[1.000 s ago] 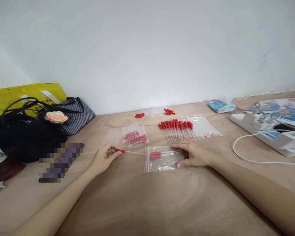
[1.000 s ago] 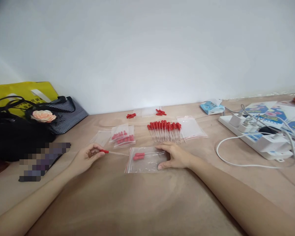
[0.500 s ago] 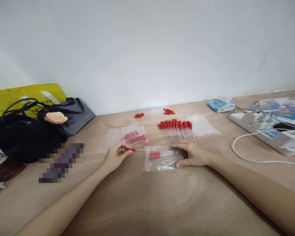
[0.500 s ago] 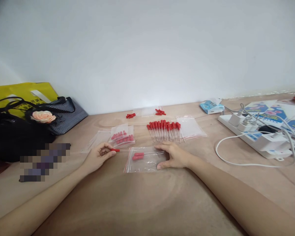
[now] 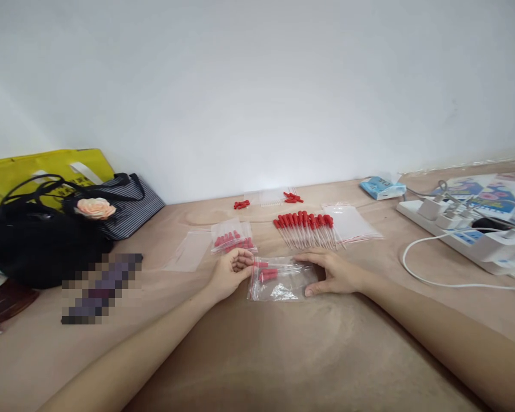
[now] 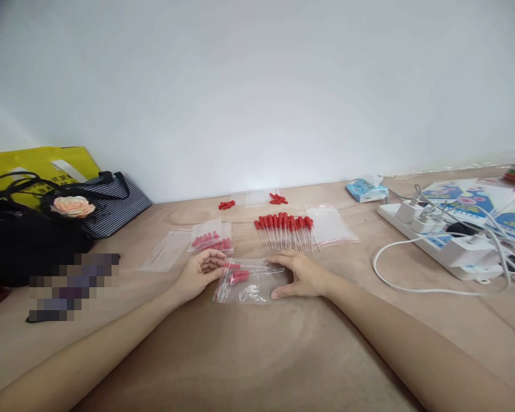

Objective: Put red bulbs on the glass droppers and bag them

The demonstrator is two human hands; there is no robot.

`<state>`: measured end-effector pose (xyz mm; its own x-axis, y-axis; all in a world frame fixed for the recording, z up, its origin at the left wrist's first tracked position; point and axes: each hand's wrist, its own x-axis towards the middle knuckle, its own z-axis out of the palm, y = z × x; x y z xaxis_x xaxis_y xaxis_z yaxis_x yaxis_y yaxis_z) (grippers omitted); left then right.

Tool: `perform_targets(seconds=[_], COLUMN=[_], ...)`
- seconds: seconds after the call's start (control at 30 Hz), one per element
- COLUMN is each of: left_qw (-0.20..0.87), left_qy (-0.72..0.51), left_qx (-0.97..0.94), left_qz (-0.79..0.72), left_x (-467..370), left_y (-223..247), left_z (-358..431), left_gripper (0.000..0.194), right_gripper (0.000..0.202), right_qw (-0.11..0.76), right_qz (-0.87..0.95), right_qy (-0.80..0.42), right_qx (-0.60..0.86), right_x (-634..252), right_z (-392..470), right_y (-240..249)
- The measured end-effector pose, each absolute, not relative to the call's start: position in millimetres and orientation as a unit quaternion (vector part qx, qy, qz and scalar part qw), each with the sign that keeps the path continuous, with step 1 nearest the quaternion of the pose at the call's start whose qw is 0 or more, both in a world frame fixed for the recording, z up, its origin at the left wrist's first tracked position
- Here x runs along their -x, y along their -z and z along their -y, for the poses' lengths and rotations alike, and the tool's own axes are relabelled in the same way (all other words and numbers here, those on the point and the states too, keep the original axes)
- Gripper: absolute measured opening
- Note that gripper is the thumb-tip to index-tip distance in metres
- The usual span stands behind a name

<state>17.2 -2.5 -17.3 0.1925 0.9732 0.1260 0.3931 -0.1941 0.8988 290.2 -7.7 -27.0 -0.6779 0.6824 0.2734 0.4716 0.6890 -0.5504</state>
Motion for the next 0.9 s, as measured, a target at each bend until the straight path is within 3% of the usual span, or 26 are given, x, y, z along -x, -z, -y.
perform_targets(seconds=[0.13, 0.37, 0.63, 0.8, 0.9], left_qw=[0.387, 0.284, 0.405, 0.352, 0.356], left_qy=[-0.371, -0.344, -0.264, -0.285, -0.265], left_qx=[-0.679, -0.728, -0.747, -0.754, -0.771], left_qz=[-0.502, -0.52, -0.457, -0.476, -0.456], left_x=[-24.1, -28.3, -12.9, -16.7, -14.7], left_y=[24.4, 30.3, 14.2, 16.6, 15.6], left_z=[-2.3, -6.5, -6.4, -3.4, -3.0], left_gripper=[0.027, 0.025, 0.046, 0.032, 0.033], right_gripper=[0.072, 0.073, 0.074, 0.073, 0.073], right_qw=[0.236, 0.231, 0.229, 0.231, 0.231], right_qz=[0.888, 0.889, 0.89, 0.893, 0.893], right_qy=[-0.221, -0.212, -0.212, -0.207, -0.201], right_qx=[0.327, 0.333, 0.333, 0.327, 0.329], right_x=[-289.8, -289.7, -289.9, -290.1, -290.4], right_z=[7.9, 8.3, 8.0, 7.8, 7.5], right_y=[26.8, 26.6, 26.9, 27.6, 28.9])
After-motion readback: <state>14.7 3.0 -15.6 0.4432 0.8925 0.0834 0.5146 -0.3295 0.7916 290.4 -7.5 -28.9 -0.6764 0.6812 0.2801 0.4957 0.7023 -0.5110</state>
